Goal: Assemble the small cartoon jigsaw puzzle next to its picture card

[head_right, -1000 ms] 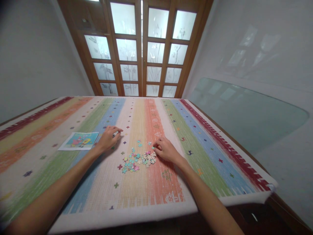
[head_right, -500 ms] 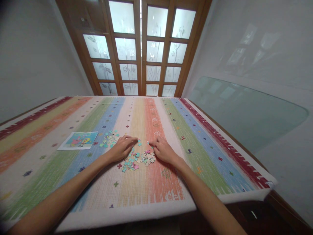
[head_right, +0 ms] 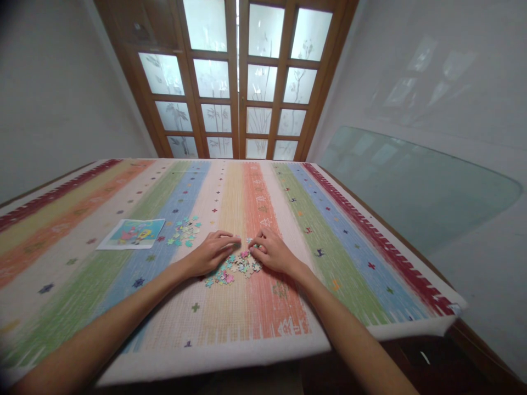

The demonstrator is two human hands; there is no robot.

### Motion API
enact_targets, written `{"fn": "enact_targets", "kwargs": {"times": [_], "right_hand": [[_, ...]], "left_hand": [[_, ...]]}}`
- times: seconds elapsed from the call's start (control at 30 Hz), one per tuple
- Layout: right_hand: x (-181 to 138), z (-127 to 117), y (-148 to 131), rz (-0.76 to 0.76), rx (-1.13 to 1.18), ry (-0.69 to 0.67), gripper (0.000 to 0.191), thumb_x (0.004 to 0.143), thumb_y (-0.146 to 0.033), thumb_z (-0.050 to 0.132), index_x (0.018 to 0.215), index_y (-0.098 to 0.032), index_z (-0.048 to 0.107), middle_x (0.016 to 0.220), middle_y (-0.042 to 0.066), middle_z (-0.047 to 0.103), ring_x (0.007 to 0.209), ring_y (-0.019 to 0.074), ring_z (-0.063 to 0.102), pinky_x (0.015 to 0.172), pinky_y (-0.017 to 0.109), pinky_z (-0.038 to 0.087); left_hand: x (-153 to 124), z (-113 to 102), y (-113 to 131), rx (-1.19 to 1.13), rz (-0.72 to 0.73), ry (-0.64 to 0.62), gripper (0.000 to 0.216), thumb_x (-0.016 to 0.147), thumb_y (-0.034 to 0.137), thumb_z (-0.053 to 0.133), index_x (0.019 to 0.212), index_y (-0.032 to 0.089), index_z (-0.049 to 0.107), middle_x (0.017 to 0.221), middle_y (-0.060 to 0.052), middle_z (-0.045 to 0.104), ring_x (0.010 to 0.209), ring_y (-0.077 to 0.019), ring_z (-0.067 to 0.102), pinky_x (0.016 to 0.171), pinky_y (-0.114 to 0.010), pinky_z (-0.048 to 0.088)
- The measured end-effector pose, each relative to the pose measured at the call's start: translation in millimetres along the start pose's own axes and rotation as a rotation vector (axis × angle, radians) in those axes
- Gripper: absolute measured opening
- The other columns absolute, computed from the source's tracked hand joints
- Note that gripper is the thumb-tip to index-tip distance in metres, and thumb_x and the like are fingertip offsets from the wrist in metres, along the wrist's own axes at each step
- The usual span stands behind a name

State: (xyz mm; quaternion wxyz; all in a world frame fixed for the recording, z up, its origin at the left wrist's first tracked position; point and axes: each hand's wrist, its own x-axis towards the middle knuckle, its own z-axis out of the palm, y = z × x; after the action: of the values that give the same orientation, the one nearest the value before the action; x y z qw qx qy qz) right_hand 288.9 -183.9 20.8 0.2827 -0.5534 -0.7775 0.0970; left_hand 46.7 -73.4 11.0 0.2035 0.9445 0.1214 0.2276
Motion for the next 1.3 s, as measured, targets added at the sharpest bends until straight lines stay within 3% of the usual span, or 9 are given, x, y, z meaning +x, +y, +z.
{"fn": "enact_targets", "kwargs": {"times": [0.3, 0.83, 1.1, 1.3], "right_hand": [[1, 2, -6, -0.016, 0.064, -0.03, 0.012, 0.096, -0.031, 0.071, 0.095, -0.02, 0.075, 0.097, 0.007, 0.061, 0.094, 0.022, 0.058, 0.084, 0.036, 0.046], [4, -2, -17, 0.107, 0.294, -0.034, 0.011, 0.093, -0.03, 0.067, 0.088, -0.021, 0.072, 0.086, 0.005, 0.068, 0.082, 0.0199, 0.061, 0.076, 0.034, 0.046], [3, -2, -14, 0.144, 0.431, -0.033, 0.013, 0.09, -0.031, 0.069, 0.092, -0.02, 0.075, 0.085, 0.005, 0.073, 0.073, 0.0175, 0.06, 0.068, 0.032, 0.046], [2, -1, -15, 0.175, 0.573, -0.042, 0.022, 0.091, -0.041, 0.069, 0.093, -0.02, 0.074, 0.087, 0.007, 0.075, 0.077, 0.0184, 0.064, 0.074, 0.035, 0.05]], "left_hand": [[3, 5, 14, 0.0, 0.032, -0.026, 0.024, 0.103, 0.028, 0.053, 0.116, 0.022, 0.073, 0.124, -0.009, 0.071, 0.121, -0.028, 0.053, 0.106, -0.049, 0.041], [5, -1, 20, 0.0, 0.079, 0.034, 0.02, 0.106, 0.028, 0.051, 0.103, 0.023, 0.071, 0.106, -0.007, 0.073, 0.109, -0.0249, 0.057, 0.097, -0.043, 0.043], [5, -1, 20, -0.096, 0.093, 0.054, 0.027, 0.104, 0.023, 0.05, 0.125, 0.023, 0.067, 0.106, -0.008, 0.072, 0.1, -0.0241, 0.059, 0.09, -0.04, 0.046], [5, -2, 18, -0.092, 0.12, 0.079, 0.021, 0.105, 0.025, 0.052, 0.116, 0.023, 0.07, 0.102, -0.007, 0.072, 0.098, -0.0227, 0.06, 0.089, -0.039, 0.046]]}}
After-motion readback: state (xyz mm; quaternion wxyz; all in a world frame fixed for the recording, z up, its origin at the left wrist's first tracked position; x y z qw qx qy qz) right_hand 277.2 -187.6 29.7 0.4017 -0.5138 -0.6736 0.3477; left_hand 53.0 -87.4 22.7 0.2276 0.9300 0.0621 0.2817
